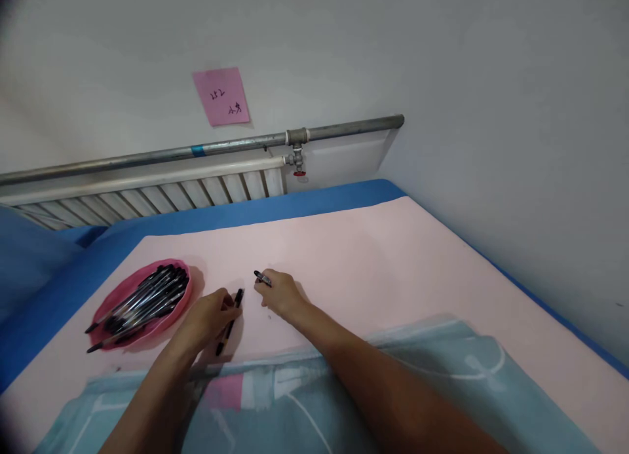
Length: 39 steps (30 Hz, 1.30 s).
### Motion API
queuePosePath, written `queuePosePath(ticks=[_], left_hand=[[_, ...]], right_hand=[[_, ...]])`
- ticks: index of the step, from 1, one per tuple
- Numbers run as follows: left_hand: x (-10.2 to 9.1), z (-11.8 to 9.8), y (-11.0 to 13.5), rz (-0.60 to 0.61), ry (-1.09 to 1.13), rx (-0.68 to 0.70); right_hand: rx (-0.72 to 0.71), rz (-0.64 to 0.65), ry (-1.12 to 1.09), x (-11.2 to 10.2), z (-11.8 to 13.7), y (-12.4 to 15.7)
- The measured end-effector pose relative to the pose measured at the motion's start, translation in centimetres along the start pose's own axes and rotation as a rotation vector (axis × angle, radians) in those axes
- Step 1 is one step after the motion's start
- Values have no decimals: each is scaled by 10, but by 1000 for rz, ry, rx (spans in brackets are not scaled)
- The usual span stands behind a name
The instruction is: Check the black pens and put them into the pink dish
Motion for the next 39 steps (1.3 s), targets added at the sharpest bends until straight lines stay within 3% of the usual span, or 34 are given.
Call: queuePosePath(ticks=[6, 10, 15, 21, 24, 29, 33, 39], left_hand=[[-20, 33, -7, -33, -95, -76], [-24, 44, -7, -43, -89, -70], [-27, 40, -2, -75, -91, -78], [-35, 35, 4, -68, -82, -115], [-34, 39, 4, -54, -66, -120], [-32, 43, 4, -53, 7, -116], [-29, 44, 4, -30, 34, -111], [-28, 42, 6, 0, 49, -132]], right_hand=[[-44, 19, 20, 2, -1, 0], [-59, 26, 28, 2, 0, -1], [-104, 72, 97, 12, 7, 6], [-300, 250, 194, 60, 25, 30], [-324, 320, 183, 73, 27, 35], [-182, 263, 164, 61, 14, 22], [-185, 155, 114, 54, 20, 18], [-256, 259, 111, 65, 29, 27]])
Point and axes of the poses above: each hand's wrist, its own y-axis away from the middle knuckle, its own x-axis out of the palm, z = x × y, the point moved 9 cm from there along -y, towards the middle knuckle, and after that the axes turned 2 degrees about -x, right-handed, at the moved point
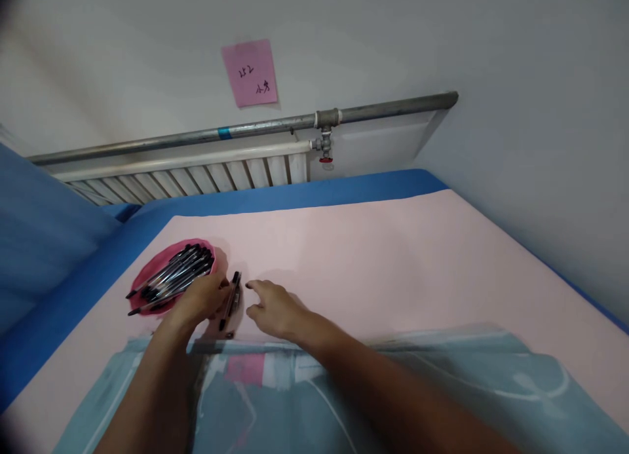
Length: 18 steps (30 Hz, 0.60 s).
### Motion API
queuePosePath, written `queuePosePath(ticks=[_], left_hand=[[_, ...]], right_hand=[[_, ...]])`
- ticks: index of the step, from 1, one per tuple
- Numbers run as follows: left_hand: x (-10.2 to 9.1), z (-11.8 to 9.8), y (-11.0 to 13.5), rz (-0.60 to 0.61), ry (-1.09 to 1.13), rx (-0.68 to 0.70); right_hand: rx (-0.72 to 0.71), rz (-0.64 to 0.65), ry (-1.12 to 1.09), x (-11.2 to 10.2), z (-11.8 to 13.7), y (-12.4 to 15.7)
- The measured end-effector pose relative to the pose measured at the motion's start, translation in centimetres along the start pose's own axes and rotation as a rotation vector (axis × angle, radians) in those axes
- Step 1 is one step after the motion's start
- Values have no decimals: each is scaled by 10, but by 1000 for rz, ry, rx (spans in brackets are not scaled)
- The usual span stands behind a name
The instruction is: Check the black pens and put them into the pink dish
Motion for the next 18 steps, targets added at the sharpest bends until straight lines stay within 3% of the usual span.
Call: queuePosePath(ticks=[10, 14, 18], left_hand=[[-3, -3, 4, -12, -36, 3], [-23, -6, 5, -168, -96, 70], [-59, 16, 6, -399, -236, -52]], right_hand=[[-237, 83, 252, 11, 23, 4], [-251, 78, 220, 9, 23, 2], [-202, 76, 180, 7, 15, -1]])
Point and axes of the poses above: each hand's wrist, its own y-axis away from the middle knuckle, its own x-axis out of the palm, z = x × y, the point moved 9 cm from there along -y, towards the middle knuckle, and after that the axes turned 2 degrees about -x, right-handed, at the moved point
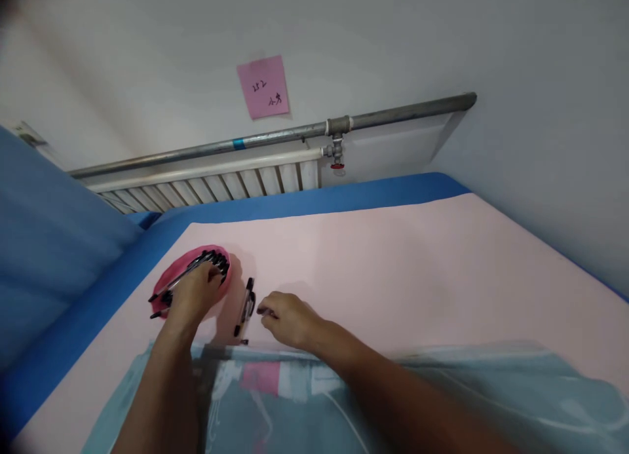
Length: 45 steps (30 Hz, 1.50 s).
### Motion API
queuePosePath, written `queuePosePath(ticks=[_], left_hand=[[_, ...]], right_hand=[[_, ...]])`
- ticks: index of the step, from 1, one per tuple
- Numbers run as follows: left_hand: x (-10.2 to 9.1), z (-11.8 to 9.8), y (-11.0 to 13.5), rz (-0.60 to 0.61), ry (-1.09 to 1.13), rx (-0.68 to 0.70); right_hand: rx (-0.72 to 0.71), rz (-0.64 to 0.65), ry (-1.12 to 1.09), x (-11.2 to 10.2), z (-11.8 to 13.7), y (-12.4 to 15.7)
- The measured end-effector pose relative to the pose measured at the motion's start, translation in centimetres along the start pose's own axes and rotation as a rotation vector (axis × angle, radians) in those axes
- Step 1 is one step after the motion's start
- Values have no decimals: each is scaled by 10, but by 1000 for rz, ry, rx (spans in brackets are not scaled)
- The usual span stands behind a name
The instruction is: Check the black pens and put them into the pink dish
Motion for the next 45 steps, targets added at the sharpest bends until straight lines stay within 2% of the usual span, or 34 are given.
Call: queuePosePath(ticks=[2, 5, 11, 17, 19, 21, 22, 24, 27, 29, 32, 35, 38, 42, 45], left_hand=[[-1, 19, -5, -2, -62, -72], [10, 38, -10, 104, -128, -98], [26, 43, -9, 255, -198, -26], [23, 48, -5, 274, -185, -10], [14, 50, -4, 228, -133, -7], [1, 49, -2, 155, 10, -29], [-3, 45, 0, 137, 140, -44], [-1, 26, 7, 178, 516, -52], [16, -28, 22, 378, 1097, 27], [30, -62, 35, 519, 1292, 35], [50, -98, 52, 687, 1423, -7], [60, -115, 64, 806, 1471, -19], [66, -118, 69, 875, 1449, -40], [71, -111, 67, 885, 1430, -81], [72, -108, 62, 861, 1466, -92]], right_hand=[[29, -13, -18, 0, -6, -1], [45, -33, -44, -1, -11, -1], [43, -25, -70, -1, -10, -1], [59, -33, -87, -1, -11, 0], [76, -40, -124, 0, -14, 0], [107, -37, -199, 3, -17, 0], [130, -42, -249, 3, -18, 0], [201, -75, -362, -1, -21, 0], [311, -212, -545, -19, -23, 3], [300, -344, -675, -37, -19, 4], [227, -460, -842, -55, -14, 6], [250, -528, -925, -59, -22, 7], [295, -646, -968, -67, -38, 11], [322, -794, -1051, -86, -55, 17], [320, -720, -1039, -88, -54, 16]])
Point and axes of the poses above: each hand's wrist, its own y-axis away from the middle knuckle, its own x-axis out of the palm, z = x × y, the point moved 9 cm from there along -y, towards the middle knuckle, and after that the axes turned 2 degrees about -x, right-handed, at the moved point
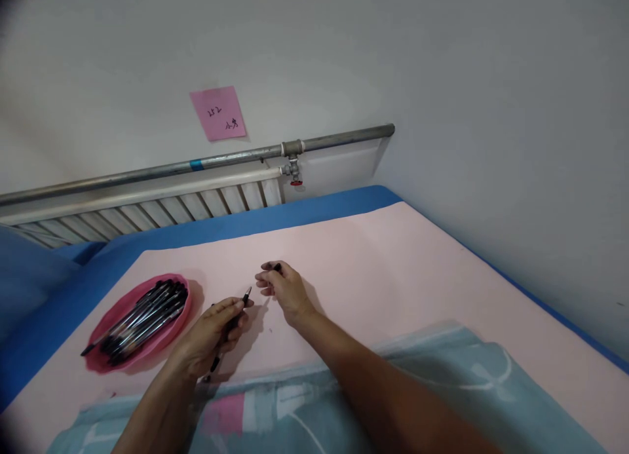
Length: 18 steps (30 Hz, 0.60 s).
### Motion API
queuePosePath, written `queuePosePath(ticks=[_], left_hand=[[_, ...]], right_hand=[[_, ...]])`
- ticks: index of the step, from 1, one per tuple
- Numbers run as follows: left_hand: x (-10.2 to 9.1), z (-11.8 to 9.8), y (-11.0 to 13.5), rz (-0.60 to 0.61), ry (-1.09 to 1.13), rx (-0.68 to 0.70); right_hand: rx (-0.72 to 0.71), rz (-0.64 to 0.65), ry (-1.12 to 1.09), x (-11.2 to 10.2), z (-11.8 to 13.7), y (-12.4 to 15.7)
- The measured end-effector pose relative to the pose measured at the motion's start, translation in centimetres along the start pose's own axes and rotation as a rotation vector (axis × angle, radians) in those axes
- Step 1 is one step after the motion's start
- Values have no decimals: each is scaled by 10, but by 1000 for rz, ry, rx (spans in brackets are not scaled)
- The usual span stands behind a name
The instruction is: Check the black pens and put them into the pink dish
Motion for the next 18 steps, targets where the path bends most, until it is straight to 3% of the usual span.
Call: queuePosePath(ticks=[5, 13, 18], left_hand=[[-1, -5, -1, -7, 4, 73], [0, -5, 1, -48, -81, 72], [4, -2, 2, 18, 15, 12]], right_hand=[[155, 158, 172, 18, -23, 14], [161, 142, 163, 18, -27, 15], [205, 191, 70, 22, -27, 15]])
Point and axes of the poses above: each hand's wrist, its own y-axis away from the middle knuckle, its own x-axis out of the palm, z = x × y, the point moved 9 cm from there along -y, towards the middle knuckle, and after that the axes turned 2 degrees about -x, right-handed, at the moved point
